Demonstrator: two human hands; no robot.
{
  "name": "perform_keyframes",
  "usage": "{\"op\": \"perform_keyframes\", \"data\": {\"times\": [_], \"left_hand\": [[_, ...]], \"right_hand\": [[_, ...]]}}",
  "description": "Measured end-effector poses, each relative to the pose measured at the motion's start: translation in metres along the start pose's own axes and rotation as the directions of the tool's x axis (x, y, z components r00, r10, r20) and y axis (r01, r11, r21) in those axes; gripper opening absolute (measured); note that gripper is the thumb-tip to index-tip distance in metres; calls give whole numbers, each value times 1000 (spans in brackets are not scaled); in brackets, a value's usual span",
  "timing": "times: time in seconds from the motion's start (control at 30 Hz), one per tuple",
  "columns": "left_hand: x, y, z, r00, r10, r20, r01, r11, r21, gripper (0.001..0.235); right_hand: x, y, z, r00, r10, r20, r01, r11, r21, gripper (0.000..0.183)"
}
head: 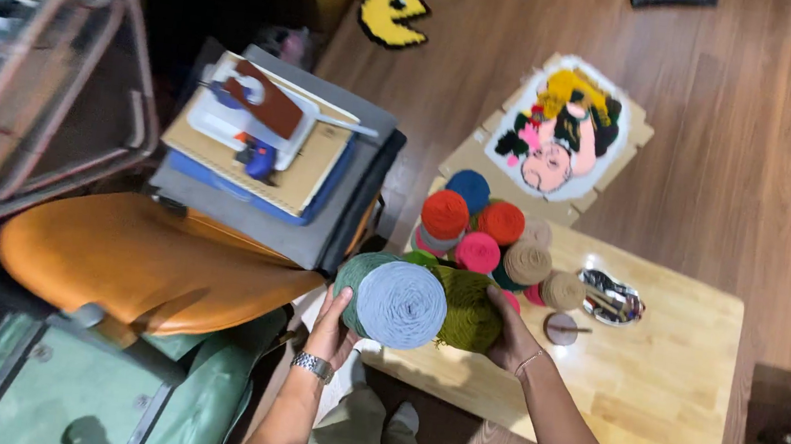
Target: Organizing and stacking colorful yarn balls onto a cardboard box display.
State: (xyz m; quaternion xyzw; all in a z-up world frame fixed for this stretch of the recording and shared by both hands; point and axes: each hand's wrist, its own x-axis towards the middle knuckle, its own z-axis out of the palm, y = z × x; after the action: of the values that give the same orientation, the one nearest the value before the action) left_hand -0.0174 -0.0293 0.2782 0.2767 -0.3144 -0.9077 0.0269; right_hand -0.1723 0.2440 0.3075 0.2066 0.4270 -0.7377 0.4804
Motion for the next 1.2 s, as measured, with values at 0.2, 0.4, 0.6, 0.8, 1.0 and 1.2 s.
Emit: {"op": "perform_keyframes", "data": {"times": [0.2,0.4,0.6,0.8,1.0,1.2], "left_hand": [[-39,33,10,996,67,64,-51,975,-217,83],[-67,89,8,954,276,114,-234,928,-290,85],[-131,178,34,880,472,56,-429,838,-337,89],[-190,264,25,753,658,26,-589,691,-419,92],[-233,338,-26,648,757,-78,-714,568,-410,92],[-267,422,-101,547,824,-149,-799,460,-388,92]], "right_hand": [[15,-36,28,936,202,286,-152,970,-188,74],[-26,-77,166,923,197,331,-37,900,-434,73],[-33,-91,275,786,282,550,8,885,-465,75],[-33,-74,398,680,370,633,28,850,-526,82],[-22,-28,515,592,436,678,29,829,-559,86],[5,28,640,526,437,729,89,825,-559,90]]}}
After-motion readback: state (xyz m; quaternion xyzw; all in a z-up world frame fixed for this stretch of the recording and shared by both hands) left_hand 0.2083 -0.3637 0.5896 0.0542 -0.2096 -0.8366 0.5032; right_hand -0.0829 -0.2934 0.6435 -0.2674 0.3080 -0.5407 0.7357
